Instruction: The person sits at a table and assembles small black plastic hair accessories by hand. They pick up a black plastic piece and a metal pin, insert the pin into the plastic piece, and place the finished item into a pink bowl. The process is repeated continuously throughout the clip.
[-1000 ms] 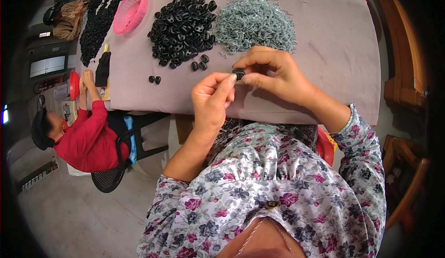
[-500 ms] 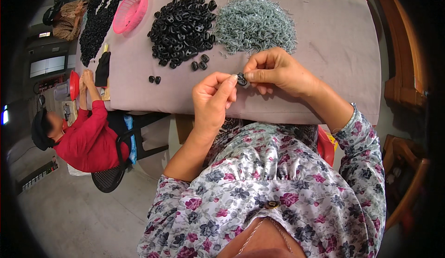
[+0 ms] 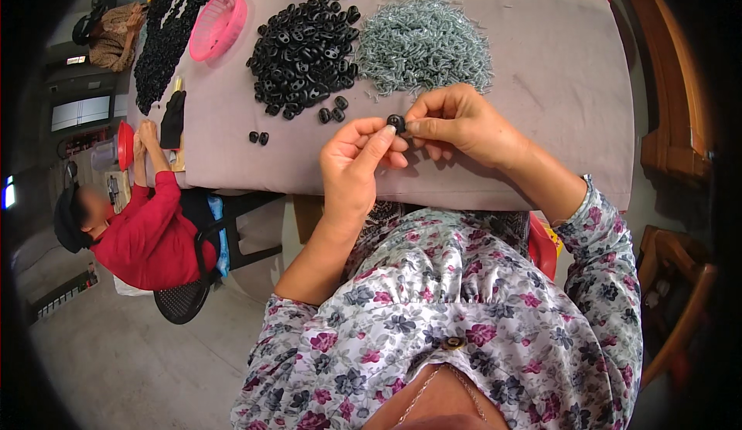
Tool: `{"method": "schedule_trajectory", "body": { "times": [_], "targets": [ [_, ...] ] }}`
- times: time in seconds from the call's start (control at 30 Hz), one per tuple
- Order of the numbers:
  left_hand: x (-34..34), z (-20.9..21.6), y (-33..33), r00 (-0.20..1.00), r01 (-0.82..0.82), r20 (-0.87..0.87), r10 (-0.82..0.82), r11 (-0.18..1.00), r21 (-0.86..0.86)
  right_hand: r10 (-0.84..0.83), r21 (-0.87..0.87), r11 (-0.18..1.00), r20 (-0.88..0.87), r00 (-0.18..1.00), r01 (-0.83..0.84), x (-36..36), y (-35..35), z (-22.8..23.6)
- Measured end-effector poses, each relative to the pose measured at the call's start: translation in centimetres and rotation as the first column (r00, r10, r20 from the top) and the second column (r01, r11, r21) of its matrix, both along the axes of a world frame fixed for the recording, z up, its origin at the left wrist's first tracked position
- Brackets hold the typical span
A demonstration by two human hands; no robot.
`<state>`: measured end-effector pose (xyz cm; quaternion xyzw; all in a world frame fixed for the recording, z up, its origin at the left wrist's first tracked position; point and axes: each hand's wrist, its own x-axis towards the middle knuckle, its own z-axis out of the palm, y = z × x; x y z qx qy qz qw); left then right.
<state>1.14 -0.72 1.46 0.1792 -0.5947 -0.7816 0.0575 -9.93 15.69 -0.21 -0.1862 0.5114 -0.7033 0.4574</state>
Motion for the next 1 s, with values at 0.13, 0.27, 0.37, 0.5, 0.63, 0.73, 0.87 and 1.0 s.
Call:
{"method": "schedule_trajectory", "body": {
  "times": [0.13, 0.27, 0.37, 0.5, 0.63, 0.73, 0.87, 1.0],
  "targets": [
    [0.11, 0.07, -0.20, 1.000, 0.008, 0.002, -0.008, 1.000, -0.006, -0.018, 0.008, 1.000, 0.035, 0.999, 0.018, 0.04, -0.02, 0.22],
    [0.39, -0.02, -0.25, 1.000, 0.011, 0.018, -0.011, 1.000, -0.018, -0.046, -0.028, 0.998, 0.049, 0.998, 0.047, 0.15, -0.07, 0.49],
    [0.39, -0.16, -0.26, 0.999, 0.053, 0.006, -0.053, 0.997, -0.057, -0.038, -0.028, 0.999, 0.030, 0.999, 0.039, 0.04, -0.11, 0.24],
    [0.27, 0.06, -0.09, 0.999, 0.037, -0.004, -0.037, 0.999, -0.022, -0.005, -0.006, 1.000, 0.026, 1.000, 0.006, -0.11, 0.01, 0.14],
    [0.19, -0.34, -0.09, 0.999, 0.037, -0.029, -0.036, 0.999, 0.028, 0.009, 0.011, 1.000, 0.037, 0.999, -0.009, -0.17, 0.13, 0.15],
    [0.18, -0.33, -0.06, 0.999, 0.038, -0.036, -0.036, 0.998, 0.041, 0.023, 0.009, 1.000, 0.043, 0.999, -0.023, -0.24, 0.14, 0.26],
    [0.14, -0.47, -0.08, 0.999, 0.020, -0.043, -0.018, 0.998, 0.054, 0.000, 0.002, 1.000, 0.045, 0.999, 0.000, -0.11, 0.07, 0.42],
    [0.06, -0.28, 0.12, 0.999, 0.017, -0.028, -0.016, 0.999, 0.028, -0.011, 0.015, 1.000, 0.042, 0.999, 0.011, -0.15, 0.10, 0.39]
  ]
}}
